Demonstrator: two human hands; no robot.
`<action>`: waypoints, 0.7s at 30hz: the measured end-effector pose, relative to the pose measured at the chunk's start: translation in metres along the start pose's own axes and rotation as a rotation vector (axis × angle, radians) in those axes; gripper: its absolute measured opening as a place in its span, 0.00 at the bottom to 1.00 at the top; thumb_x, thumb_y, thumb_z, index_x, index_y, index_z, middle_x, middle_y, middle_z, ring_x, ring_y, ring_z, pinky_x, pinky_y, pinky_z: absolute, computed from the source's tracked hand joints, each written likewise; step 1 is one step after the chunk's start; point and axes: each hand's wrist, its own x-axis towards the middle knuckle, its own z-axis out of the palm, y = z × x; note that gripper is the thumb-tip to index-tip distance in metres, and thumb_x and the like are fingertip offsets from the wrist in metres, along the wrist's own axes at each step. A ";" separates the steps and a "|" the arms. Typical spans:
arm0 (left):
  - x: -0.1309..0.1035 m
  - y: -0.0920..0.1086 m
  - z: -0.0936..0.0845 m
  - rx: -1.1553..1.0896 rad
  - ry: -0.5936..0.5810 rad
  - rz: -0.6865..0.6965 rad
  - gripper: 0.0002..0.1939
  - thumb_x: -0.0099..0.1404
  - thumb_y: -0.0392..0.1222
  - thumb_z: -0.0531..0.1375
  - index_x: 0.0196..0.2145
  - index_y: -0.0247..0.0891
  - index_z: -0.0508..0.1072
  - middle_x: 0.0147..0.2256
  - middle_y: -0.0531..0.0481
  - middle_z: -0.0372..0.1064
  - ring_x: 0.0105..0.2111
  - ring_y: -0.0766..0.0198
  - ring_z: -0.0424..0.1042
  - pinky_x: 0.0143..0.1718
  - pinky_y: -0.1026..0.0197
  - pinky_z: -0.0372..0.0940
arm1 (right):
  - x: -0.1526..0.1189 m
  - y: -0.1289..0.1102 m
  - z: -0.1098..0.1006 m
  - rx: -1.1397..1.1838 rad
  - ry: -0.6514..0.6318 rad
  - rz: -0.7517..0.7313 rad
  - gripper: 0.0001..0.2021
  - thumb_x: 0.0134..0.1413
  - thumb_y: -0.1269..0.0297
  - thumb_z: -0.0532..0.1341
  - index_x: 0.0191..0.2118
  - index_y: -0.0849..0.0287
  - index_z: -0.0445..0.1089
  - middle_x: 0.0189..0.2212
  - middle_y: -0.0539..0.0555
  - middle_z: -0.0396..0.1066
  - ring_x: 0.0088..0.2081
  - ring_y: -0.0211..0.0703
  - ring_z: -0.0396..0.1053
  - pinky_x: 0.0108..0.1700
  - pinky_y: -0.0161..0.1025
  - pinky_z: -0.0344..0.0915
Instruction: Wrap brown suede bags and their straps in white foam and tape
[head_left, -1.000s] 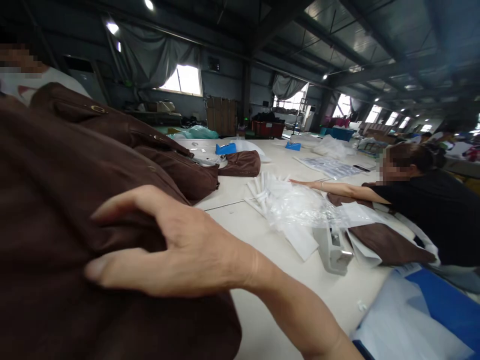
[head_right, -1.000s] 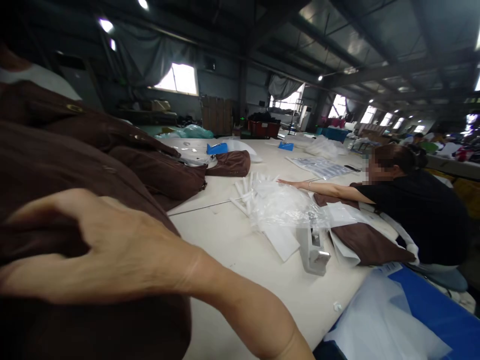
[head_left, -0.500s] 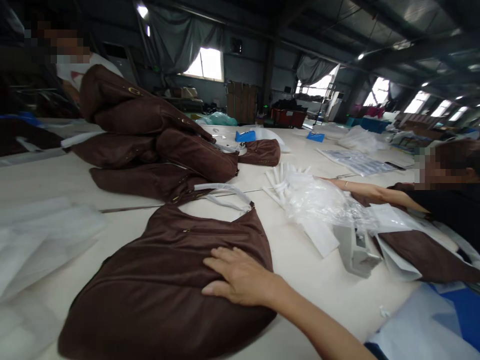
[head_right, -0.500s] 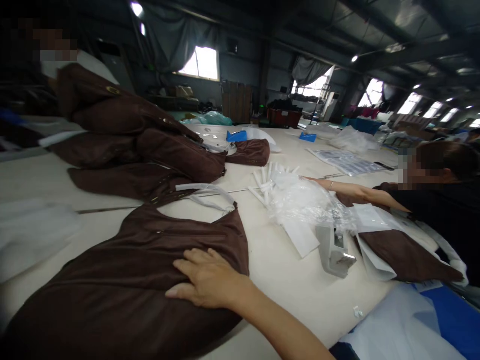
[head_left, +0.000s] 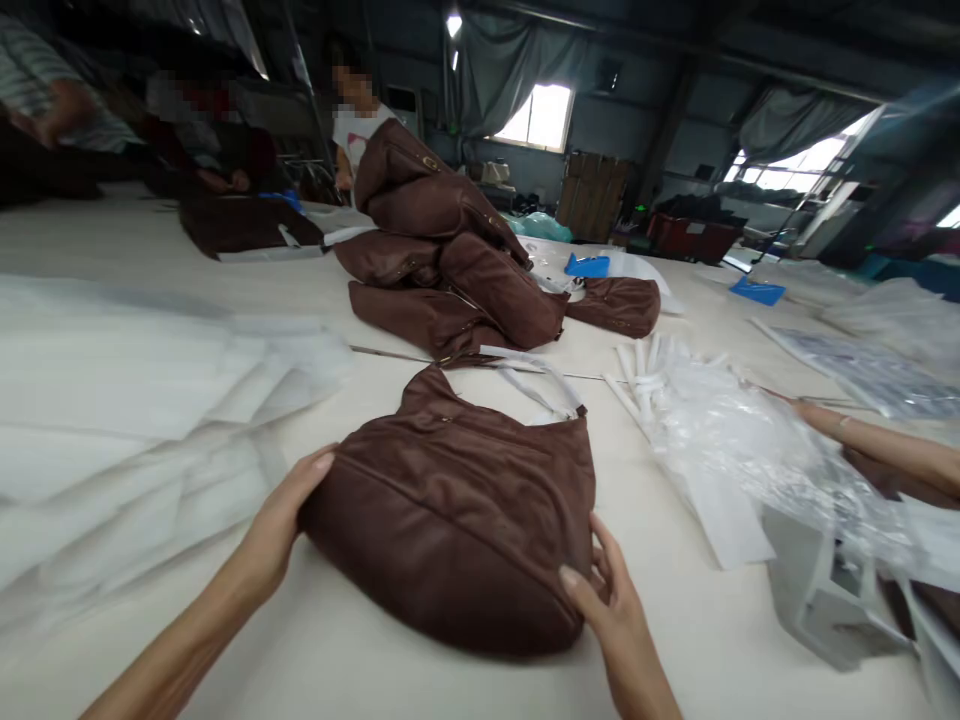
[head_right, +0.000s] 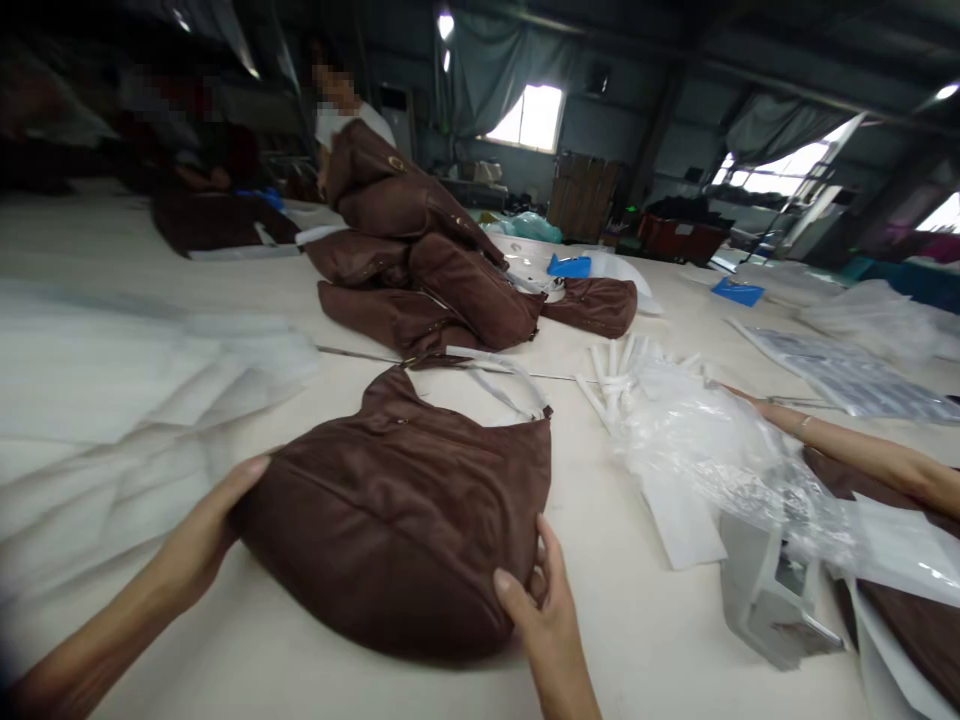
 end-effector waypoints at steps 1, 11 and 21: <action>-0.008 -0.005 -0.002 -0.074 -0.008 -0.042 0.31 0.72 0.61 0.44 0.62 0.36 0.60 0.55 0.50 0.70 0.56 0.53 0.68 0.55 0.54 0.67 | 0.003 -0.009 -0.007 -0.020 0.006 -0.014 0.41 0.47 0.49 0.69 0.66 0.52 0.58 0.62 0.60 0.64 0.59 0.54 0.65 0.57 0.47 0.66; -0.076 -0.023 0.001 0.308 -0.099 0.391 0.32 0.65 0.59 0.57 0.63 0.50 0.59 0.64 0.44 0.59 0.62 0.43 0.60 0.62 0.39 0.58 | -0.020 -0.039 -0.121 -0.675 0.213 -0.278 0.31 0.47 0.46 0.66 0.58 0.49 0.70 0.65 0.54 0.60 0.66 0.63 0.54 0.67 0.59 0.50; -0.075 -0.004 0.032 0.497 -0.300 0.820 0.16 0.68 0.52 0.58 0.51 0.47 0.72 0.47 0.48 0.73 0.46 0.57 0.72 0.48 0.58 0.65 | 0.006 -0.080 -0.068 -0.818 -0.417 -0.321 0.13 0.55 0.57 0.65 0.46 0.47 0.79 0.52 0.54 0.74 0.56 0.57 0.69 0.63 0.54 0.59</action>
